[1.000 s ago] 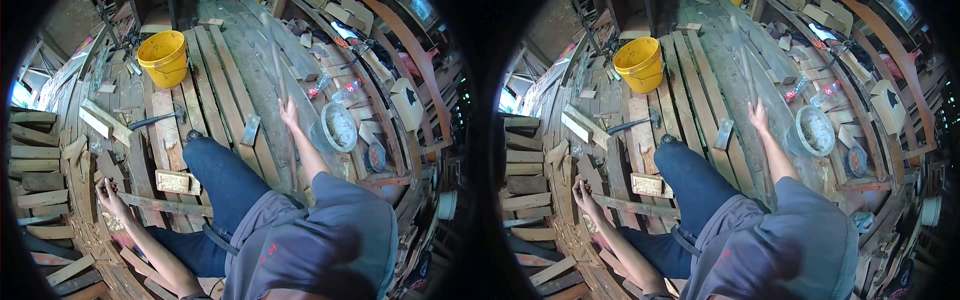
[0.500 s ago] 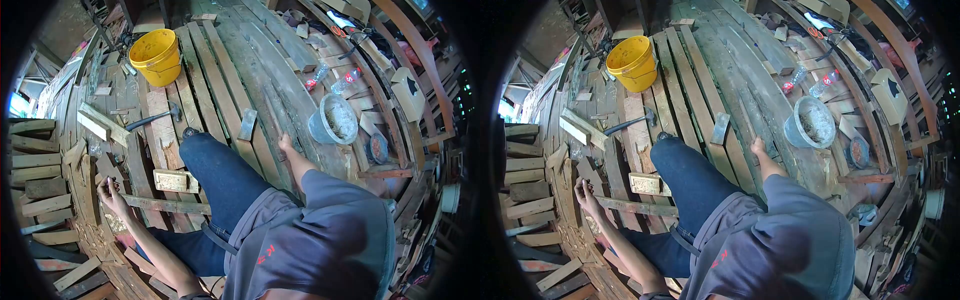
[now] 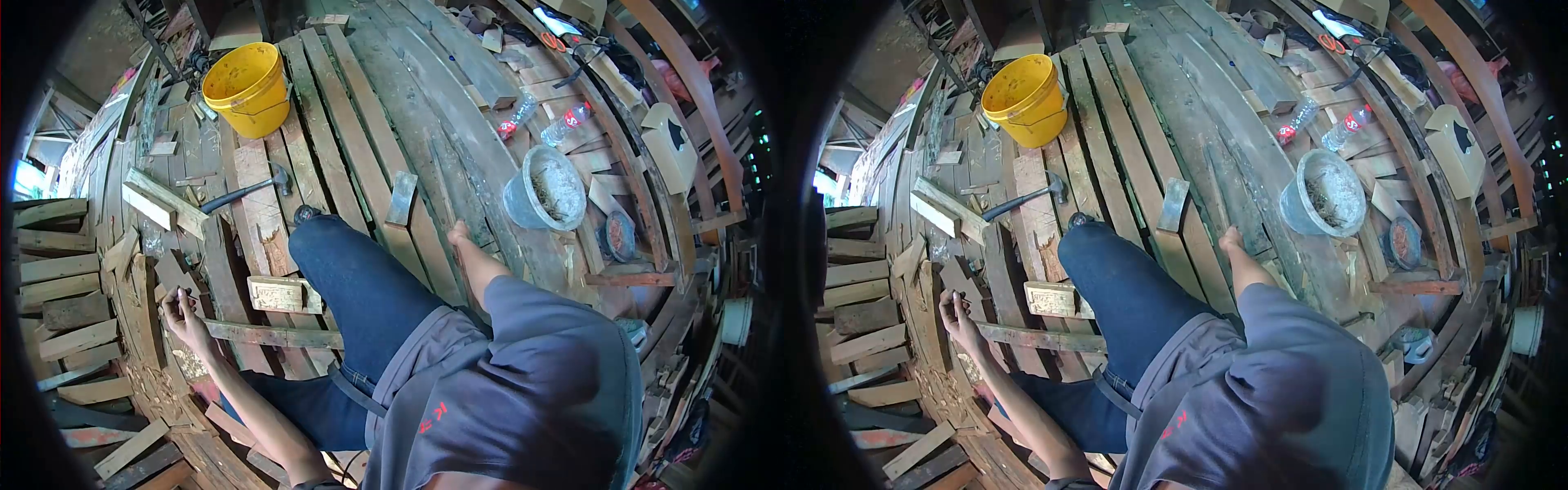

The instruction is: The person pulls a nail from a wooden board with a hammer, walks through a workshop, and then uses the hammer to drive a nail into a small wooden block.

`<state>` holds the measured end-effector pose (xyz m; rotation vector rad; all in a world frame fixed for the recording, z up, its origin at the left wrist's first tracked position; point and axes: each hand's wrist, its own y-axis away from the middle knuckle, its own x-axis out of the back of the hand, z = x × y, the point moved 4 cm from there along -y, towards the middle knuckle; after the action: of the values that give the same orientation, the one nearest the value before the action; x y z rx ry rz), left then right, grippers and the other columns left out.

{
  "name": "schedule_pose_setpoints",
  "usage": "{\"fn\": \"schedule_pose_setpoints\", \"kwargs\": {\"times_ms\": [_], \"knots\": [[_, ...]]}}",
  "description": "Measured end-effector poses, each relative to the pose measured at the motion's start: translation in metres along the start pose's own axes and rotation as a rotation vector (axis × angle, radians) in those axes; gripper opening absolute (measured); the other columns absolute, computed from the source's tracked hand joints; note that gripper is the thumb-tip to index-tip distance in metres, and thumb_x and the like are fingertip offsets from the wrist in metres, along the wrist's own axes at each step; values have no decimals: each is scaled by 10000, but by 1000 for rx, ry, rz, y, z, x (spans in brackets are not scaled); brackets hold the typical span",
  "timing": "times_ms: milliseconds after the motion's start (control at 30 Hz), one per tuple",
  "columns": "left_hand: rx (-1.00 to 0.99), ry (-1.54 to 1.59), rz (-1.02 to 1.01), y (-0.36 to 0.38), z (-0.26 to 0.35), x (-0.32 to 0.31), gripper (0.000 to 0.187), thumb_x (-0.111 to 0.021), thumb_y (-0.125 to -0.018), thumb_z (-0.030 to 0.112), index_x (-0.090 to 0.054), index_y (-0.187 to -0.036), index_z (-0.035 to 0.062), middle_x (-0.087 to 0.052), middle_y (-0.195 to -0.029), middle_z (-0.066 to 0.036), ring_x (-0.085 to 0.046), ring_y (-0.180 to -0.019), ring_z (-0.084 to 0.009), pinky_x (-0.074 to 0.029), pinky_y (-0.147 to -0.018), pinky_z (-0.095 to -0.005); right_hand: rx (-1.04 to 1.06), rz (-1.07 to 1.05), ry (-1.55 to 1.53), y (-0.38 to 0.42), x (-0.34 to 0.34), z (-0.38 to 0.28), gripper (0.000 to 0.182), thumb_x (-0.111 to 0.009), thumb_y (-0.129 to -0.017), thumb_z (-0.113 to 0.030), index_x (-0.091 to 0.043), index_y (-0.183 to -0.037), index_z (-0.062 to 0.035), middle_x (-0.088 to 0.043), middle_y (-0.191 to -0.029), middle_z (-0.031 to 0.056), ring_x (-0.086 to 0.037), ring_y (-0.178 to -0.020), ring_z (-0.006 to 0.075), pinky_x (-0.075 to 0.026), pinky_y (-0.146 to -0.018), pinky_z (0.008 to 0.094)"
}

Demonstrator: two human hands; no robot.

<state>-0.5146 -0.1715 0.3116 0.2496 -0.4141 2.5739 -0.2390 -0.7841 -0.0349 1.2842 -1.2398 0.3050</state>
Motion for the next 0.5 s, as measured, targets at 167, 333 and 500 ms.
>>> {"fn": "schedule_pose_setpoints", "kwargs": {"times_ms": [167,333,500], "knots": [[15,-11,-2,2,3,-3,134,-606,-943,177,-613,-1027,73,-579,-845,18,-480,-722,-53,-380,-665,-211,-55,-96,-68,5,12,-15,630,-640,-811,-152,-379,-1380,-73,-478,-1332,230,-490,-1225,400,-424,-1019,463],[-17,9,-15,2,6,-5,123,-606,-944,186,-610,-993,73,-582,-848,15,-484,-720,-54,-375,-661,-218,104,251,-175,40,39,-33,555,-676,-786,-211,-469,-1256,-1,-549,-1208,233,-502,-1190,391,-427,-1008,422],[22,65,-20,2,4,-10,111,-598,-948,183,-604,-965,73,-582,-842,15,-505,-729,-60,-382,-673,-217,516,450,-421,75,68,-66,346,-654,-798,-145,-511,-1097,-44,-587,-979,164,-595,-968,335,-470,-861,438]]}}
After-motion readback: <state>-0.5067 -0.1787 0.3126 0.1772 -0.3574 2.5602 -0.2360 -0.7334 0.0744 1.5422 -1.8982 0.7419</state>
